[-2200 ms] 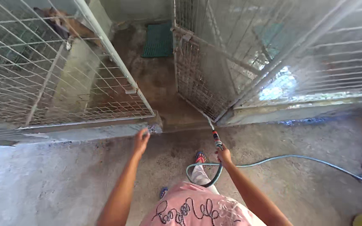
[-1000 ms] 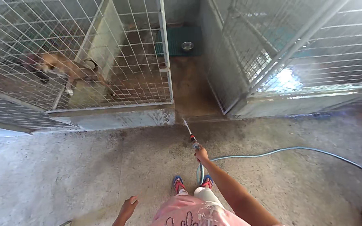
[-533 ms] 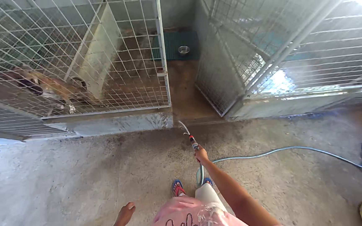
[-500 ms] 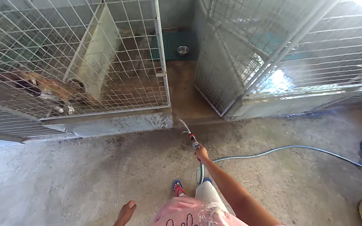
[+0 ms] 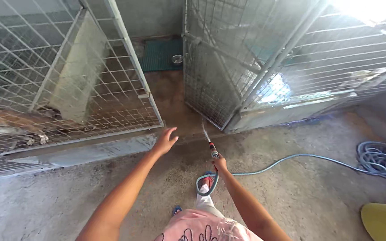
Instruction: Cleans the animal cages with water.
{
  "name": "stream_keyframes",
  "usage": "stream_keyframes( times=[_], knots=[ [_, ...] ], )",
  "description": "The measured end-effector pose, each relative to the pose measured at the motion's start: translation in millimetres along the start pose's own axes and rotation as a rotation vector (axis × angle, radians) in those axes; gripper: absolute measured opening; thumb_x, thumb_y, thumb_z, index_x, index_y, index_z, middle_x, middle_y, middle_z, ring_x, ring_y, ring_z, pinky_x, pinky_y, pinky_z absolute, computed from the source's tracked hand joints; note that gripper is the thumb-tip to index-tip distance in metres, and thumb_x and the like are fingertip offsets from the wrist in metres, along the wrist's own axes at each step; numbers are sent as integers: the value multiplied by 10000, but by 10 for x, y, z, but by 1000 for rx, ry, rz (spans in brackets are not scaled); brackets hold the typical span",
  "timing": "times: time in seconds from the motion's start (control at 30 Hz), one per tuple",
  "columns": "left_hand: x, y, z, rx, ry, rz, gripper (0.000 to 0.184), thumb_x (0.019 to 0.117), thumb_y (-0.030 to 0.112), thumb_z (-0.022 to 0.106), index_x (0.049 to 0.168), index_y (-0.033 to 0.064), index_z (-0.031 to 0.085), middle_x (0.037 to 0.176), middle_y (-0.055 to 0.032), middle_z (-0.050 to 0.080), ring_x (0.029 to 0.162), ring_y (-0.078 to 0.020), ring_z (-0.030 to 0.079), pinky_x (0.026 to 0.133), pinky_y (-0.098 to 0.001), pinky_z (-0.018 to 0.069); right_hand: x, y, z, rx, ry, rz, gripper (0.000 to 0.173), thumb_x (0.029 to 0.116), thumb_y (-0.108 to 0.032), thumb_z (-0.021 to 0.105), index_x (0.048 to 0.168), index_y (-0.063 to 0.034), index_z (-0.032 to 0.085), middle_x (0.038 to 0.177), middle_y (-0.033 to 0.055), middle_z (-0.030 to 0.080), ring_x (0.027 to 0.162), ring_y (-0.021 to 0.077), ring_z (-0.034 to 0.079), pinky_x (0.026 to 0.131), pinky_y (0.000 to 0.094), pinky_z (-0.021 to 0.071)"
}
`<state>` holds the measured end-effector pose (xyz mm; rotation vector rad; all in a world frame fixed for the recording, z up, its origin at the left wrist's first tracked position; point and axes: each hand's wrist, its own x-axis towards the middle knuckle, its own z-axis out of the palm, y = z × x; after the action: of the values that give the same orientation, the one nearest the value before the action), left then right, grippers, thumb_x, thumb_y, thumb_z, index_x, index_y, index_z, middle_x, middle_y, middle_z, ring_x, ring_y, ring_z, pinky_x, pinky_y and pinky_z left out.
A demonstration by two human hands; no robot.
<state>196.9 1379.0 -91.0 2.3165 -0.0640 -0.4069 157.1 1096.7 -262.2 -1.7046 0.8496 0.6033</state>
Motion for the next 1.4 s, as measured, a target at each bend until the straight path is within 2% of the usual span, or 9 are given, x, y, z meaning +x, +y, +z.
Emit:
stream_keyframes(
  times=[0.2, 0.4, 0.57, 0.8, 0.97, 1.07, 1.2, 1.3, 1.4],
  knots=[
    [1617, 1668, -282, 39, 141, 395, 585, 1021, 180, 624, 1541, 17, 412, 1584, -268, 374, 1466, -398, 386, 1183, -542, 352, 569, -225, -610, 21, 41, 51, 444, 1101, -182, 455, 1534, -102, 393, 939, 160, 618, 581, 181, 523, 526, 345, 451],
    [2929, 2820, -263, 142, 206, 342, 791, 1012, 310, 649, 1642, 117, 212, 1662, -313, 146, 1510, -474, 265, 1193, -587, 303, 971, -384, -1012, 1, 20, 144, 416, 1107, -185, 438, 1511, -95, 409, 951, 160, 611, 582, 179, 524, 536, 341, 458],
    [3666, 3209, -141, 39, 222, 289, 921, 994, 352, 671, 1661, 137, 74, 1686, -289, -34, 1549, -463, 152, 1220, -554, 264, 1146, -461, -1202, 67, 49, 186, 403, 1108, -185, 421, 1499, -90, 412, 918, 153, 625, 542, 157, 503, 504, 322, 438],
    [4407, 3109, 428, -44, 372, 420, 1260, 819, 434, 829, 1607, -67, -18, 1628, -374, -172, 1547, -515, 4, 1263, -501, 168, 1328, -577, -1210, 80, 79, 227, 460, 1108, -190, 435, 1557, -118, 367, 954, 167, 635, 576, 184, 521, 542, 353, 459],
    [4505, 3101, 452, -25, 361, 428, 1368, 748, 459, 876, 1603, -65, -55, 1611, -376, -226, 1538, -526, -88, 1268, -501, 124, 1343, -812, -958, 65, 43, 212, 523, 1106, -205, 457, 1605, -160, 304, 916, 143, 621, 532, 155, 484, 501, 318, 434],
    [4544, 3042, 203, -32, 210, 475, 1279, 796, 407, 860, 1628, -9, -18, 1640, -330, -211, 1555, -485, 58, 1216, -499, 307, 1366, -1113, -726, 17, 31, 161, 551, 1102, -219, 473, 1619, -173, 288, 986, 163, 636, 598, 184, 535, 547, 341, 470],
    [4272, 2683, -207, -203, 96, 475, 999, 940, 349, 736, 1656, 95, 88, 1682, -282, -114, 1561, -444, 117, 1216, -560, 275, 1389, -1541, -461, -37, 37, 105, 543, 1105, -202, 455, 1618, -159, 284, 1043, 184, 638, 670, 217, 586, 601, 366, 506],
    [3613, 2116, -444, -359, 77, 436, 901, 989, 303, 664, 1662, 124, 91, 1705, -231, -66, 1578, -383, 100, 1205, -563, 304, 1474, -1838, -327, -85, 39, 79, 517, 1105, -196, 449, 1602, -152, 314, 1043, 184, 637, 687, 223, 596, 611, 371, 512],
    [2794, 1367, -810, -449, 35, 350, 768, 996, 278, 633, 1642, 152, 237, 1721, -123, 116, 1523, -301, 315, 1116, -524, 450, 1565, -2144, -240, -138, 30, 45, 518, 1104, -202, 457, 1599, -145, 316, 1009, 176, 635, 657, 211, 581, 584, 358, 501]
  ],
)
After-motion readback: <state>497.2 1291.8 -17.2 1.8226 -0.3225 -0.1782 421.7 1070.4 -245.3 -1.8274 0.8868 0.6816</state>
